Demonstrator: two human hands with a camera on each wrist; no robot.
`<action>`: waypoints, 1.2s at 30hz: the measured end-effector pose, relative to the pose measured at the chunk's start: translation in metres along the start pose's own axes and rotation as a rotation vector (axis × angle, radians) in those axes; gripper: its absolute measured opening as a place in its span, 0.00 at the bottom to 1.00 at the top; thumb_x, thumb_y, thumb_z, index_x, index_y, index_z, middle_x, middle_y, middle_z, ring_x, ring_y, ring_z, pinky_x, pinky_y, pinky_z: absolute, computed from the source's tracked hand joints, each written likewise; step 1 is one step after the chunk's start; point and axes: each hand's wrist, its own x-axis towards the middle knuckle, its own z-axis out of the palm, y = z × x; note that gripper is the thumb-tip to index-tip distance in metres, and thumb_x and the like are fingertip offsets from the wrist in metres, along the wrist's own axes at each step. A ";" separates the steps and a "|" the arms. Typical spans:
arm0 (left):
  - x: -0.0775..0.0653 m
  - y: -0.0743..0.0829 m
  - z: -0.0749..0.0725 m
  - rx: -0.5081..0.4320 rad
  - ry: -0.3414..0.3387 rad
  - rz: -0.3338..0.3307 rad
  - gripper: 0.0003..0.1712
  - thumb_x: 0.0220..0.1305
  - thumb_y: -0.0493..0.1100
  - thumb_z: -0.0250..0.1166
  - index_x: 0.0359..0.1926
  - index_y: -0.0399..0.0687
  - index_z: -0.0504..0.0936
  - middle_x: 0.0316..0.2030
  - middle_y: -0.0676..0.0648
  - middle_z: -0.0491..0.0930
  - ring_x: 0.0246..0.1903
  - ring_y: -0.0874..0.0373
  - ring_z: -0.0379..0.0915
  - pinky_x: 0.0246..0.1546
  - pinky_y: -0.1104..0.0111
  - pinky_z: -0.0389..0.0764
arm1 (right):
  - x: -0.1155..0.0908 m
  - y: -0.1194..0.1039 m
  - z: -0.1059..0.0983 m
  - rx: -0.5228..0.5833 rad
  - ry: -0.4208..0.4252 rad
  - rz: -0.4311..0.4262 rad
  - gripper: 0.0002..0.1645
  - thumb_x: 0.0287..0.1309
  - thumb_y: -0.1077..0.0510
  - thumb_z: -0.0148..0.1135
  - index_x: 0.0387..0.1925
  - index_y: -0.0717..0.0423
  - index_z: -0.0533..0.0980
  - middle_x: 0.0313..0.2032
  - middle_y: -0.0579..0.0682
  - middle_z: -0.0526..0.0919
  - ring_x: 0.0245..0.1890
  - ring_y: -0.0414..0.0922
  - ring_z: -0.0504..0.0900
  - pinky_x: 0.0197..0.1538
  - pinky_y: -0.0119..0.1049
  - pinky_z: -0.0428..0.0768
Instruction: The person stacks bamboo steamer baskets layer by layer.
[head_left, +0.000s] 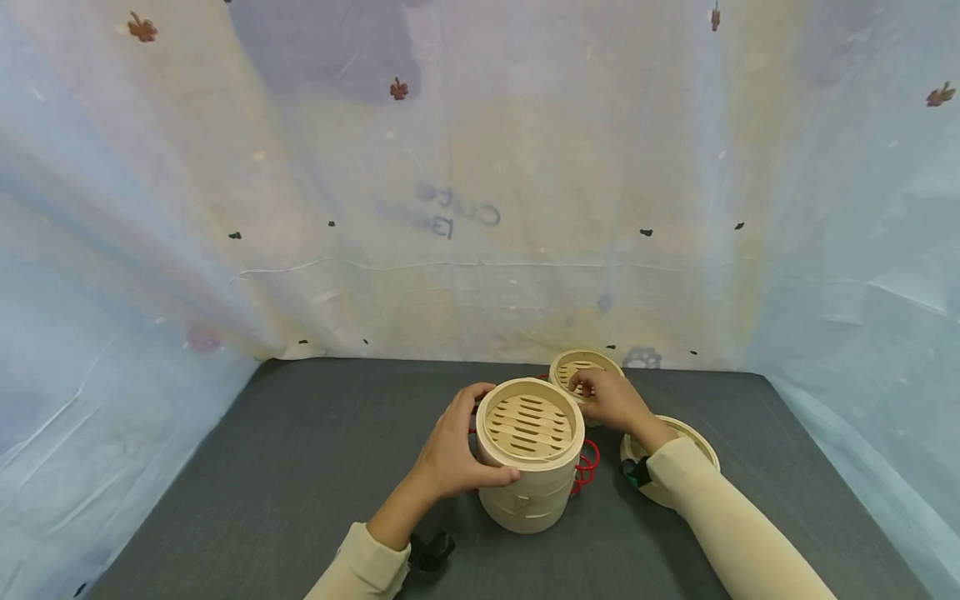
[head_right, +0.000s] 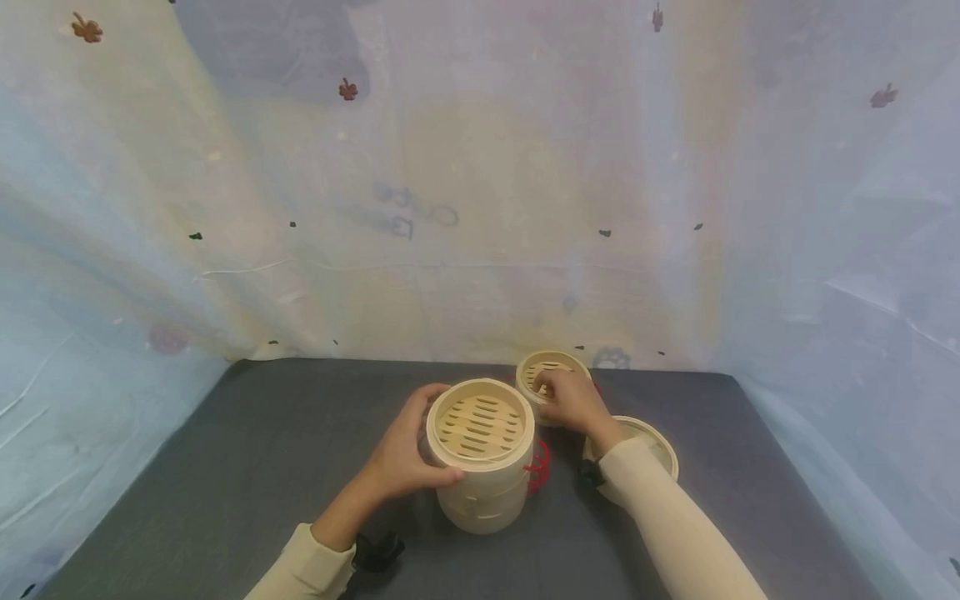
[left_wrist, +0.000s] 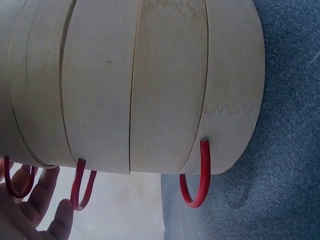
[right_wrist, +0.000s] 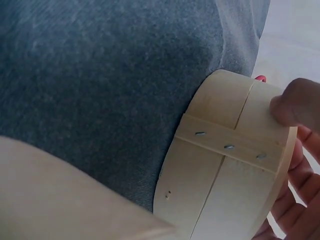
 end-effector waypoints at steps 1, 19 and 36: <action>0.000 0.000 0.000 -0.002 -0.001 0.001 0.59 0.32 0.64 0.78 0.67 0.60 0.62 0.58 0.58 0.69 0.53 0.62 0.69 0.49 0.60 0.76 | 0.000 0.000 0.000 -0.002 0.002 0.000 0.14 0.52 0.47 0.70 0.38 0.48 0.80 0.26 0.43 0.76 0.24 0.39 0.68 0.29 0.36 0.67; 0.000 -0.003 0.002 -0.013 -0.008 -0.017 0.59 0.32 0.64 0.78 0.68 0.61 0.62 0.58 0.59 0.69 0.54 0.62 0.68 0.49 0.59 0.75 | -0.003 0.004 -0.005 -0.051 0.073 -0.011 0.12 0.49 0.51 0.71 0.37 0.44 0.81 0.28 0.42 0.77 0.26 0.38 0.70 0.33 0.40 0.68; 0.000 -0.003 0.000 -0.025 -0.007 0.002 0.59 0.33 0.63 0.78 0.68 0.59 0.61 0.58 0.57 0.69 0.53 0.61 0.69 0.48 0.59 0.76 | -0.013 -0.012 -0.023 -0.073 0.181 0.035 0.16 0.41 0.60 0.68 0.37 0.47 0.83 0.29 0.46 0.77 0.28 0.42 0.71 0.33 0.42 0.68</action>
